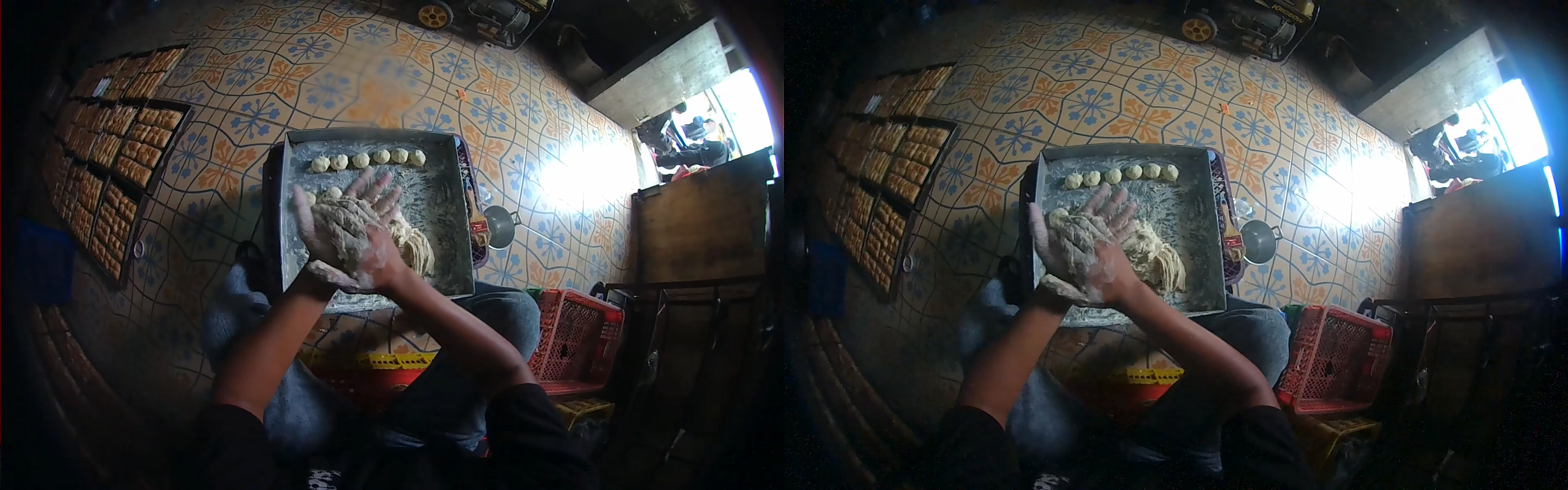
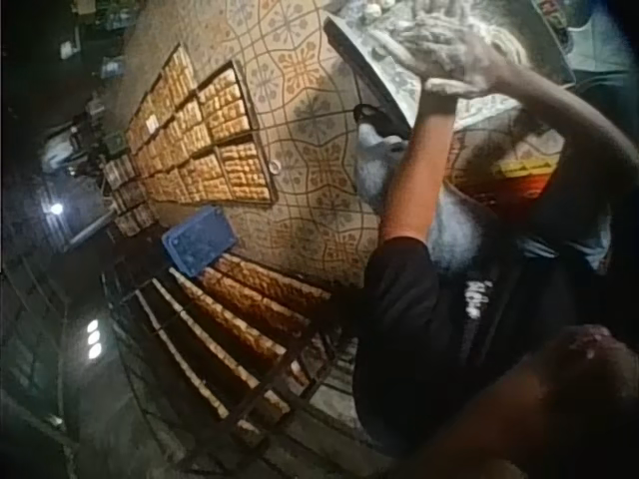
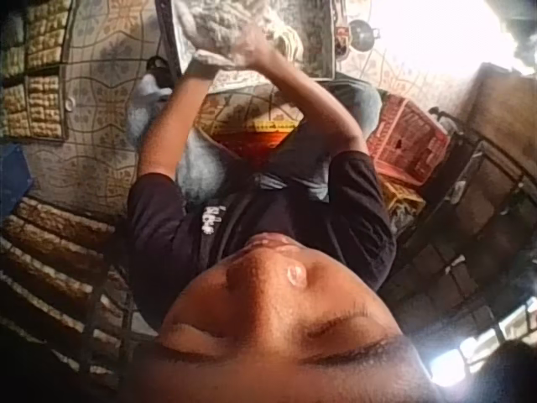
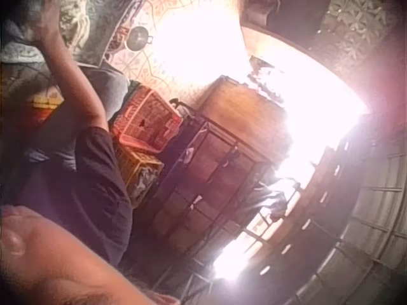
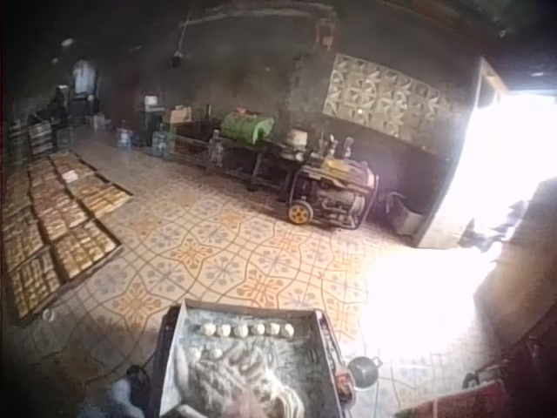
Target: The person kneads and rolls dough into dough balls by hand and places them onto a metal tray.
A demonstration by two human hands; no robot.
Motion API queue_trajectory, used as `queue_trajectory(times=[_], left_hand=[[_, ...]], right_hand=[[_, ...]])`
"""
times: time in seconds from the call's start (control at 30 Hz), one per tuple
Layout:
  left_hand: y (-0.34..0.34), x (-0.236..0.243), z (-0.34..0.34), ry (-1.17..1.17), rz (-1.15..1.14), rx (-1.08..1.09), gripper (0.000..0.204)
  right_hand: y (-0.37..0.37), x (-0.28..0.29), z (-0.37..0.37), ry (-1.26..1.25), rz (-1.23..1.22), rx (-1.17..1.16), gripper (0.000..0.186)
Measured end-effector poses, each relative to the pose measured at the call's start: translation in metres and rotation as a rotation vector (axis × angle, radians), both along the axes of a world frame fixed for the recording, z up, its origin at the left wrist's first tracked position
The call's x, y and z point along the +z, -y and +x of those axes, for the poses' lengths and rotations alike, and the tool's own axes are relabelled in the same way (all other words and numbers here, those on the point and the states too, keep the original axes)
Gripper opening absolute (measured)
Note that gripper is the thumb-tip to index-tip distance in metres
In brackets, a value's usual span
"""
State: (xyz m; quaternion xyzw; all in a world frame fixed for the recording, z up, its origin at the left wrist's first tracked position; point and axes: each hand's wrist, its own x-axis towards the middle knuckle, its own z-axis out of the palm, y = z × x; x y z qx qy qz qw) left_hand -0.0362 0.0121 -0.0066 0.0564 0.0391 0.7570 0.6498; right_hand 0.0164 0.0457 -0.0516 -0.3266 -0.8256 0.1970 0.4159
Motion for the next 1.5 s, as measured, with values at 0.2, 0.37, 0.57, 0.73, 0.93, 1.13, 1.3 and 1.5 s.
queue_trajectory(times=[0.2,0.37,0.57,0.73,0.93,1.13,1.3,1.5], left_hand=[[0.011,0.013,0.014,-0.116,-0.311,-0.110,0.113],[0.004,-0.029,0.003,-0.043,0.043,-0.102,0.120],[0.014,0.011,0.022,-0.136,-0.455,-0.119,0.111],[0.004,-0.012,0.027,-0.041,-0.237,0.025,0.116],[0.015,-0.007,0.012,0.028,-0.348,-0.087,0.110],[-0.002,-0.048,0.005,0.030,0.017,-0.082,0.121],[0.004,-0.001,0.000,-0.164,-0.321,-0.059,0.120],[-0.006,-0.047,0.033,-0.188,-0.324,0.092,0.110]], right_hand=[[-0.105,0.040,0.060,0.179,0.120,0.539,0.046],[-0.019,-0.013,-0.002,0.438,0.130,-0.386,0.059],[-0.102,0.030,0.070,0.280,0.113,0.577,0.052],[-0.038,0.009,0.050,0.238,0.065,0.371,0.067],[-0.088,0.029,0.064,0.289,0.156,0.621,0.057],[-0.008,0.000,0.029,-0.014,-0.049,0.327,0.069],[-0.080,0.015,0.065,0.295,0.204,0.721,0.077],[-0.019,0.001,0.057,0.423,0.163,0.387,0.087]])
